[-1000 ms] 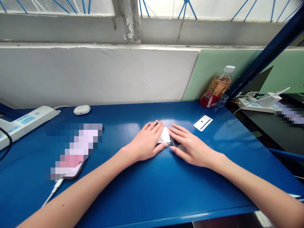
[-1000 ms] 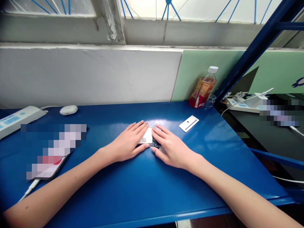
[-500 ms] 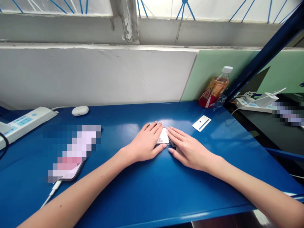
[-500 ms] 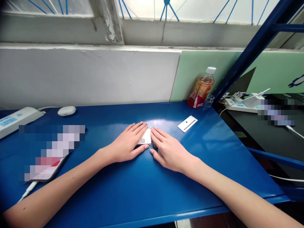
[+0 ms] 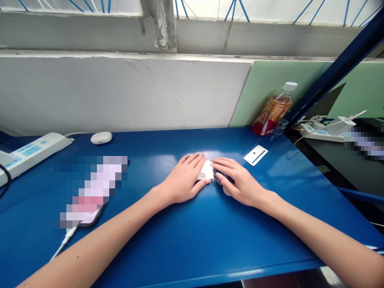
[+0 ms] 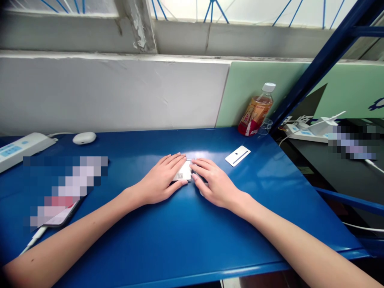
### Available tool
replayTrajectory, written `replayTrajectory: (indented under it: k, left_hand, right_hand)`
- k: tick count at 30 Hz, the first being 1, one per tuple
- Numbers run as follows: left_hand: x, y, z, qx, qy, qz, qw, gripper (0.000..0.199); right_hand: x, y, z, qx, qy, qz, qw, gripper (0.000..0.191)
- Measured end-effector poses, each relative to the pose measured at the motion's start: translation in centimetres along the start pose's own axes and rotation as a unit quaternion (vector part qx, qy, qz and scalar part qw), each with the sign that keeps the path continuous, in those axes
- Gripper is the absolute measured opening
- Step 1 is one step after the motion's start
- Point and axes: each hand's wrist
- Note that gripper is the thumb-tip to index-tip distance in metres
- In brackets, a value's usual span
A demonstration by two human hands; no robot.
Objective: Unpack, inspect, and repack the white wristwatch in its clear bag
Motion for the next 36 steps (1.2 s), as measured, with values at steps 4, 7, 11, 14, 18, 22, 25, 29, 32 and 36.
replayTrajectory:
  k: [4,7,11,14,18,22,25,29,32,36]
  left_hand:
    - [0.2,-0.1,0.0,-0.011,-0.045,0.026,0.999,0.056]
    - [0.3,-0.3,0.0,-0.031,-0.096,0.062,0.993,0.056]
    - [0.3,-0.6,-0.1,-0.074,-0.155,0.084,0.982,0.059]
    - [0.3,-0.7,-0.3,-0.086,-0.179,0.098,0.975,0.061]
    - [0.4,-0.8,-0.4,-0.097,-0.198,0.087,0.971,0.063]
    - [0.5,-0.9,-0.5,-0.111,-0.229,0.050,0.966,0.071]
    - [0.4,-1.0,-0.5,-0.129,-0.247,0.018,0.960,0.070]
    - [0.4,-0.9,-0.5,-0.154,-0.243,0.004,0.958,0.059]
    - [0.3,-0.9,-0.4,-0.155,-0.210,0.007,0.965,0.052]
    - [-0.1,-0.8,-0.5,-0.162,-0.139,0.038,0.976,0.074]
  right_hand:
    - [-1.2,0.1,-0.5,-0.050,0.008,-0.014,0.999,0.031]
    - [-1.2,0.3,-0.9,-0.081,0.030,-0.016,0.996,0.031]
    - [-0.7,0.6,-1.6,-0.103,0.091,-0.009,0.990,0.024]
    - [-0.7,0.8,-2.2,-0.104,0.127,-0.015,0.986,0.019]
    - [-0.8,0.9,-2.9,-0.089,0.157,-0.036,0.983,0.018]
    - [-0.6,1.0,-3.4,-0.120,0.211,0.009,0.970,0.012]
    - [-0.4,1.0,-3.7,-0.175,0.263,0.092,0.944,0.006]
    - [-0.6,1.1,-3.8,-0.221,0.289,0.182,0.913,0.019]
    - [-0.7,1.3,-3.6,-0.214,0.305,0.221,0.901,0.021]
    - [-0.8,1.6,-3.2,-0.185,0.313,0.253,0.897,0.024]
Point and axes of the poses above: each hand's wrist, its own y-axis towards the middle knuckle, its own z-axis out of the palm, x = y × z, and after that the axes turned 3 degrees about -x, right-handed
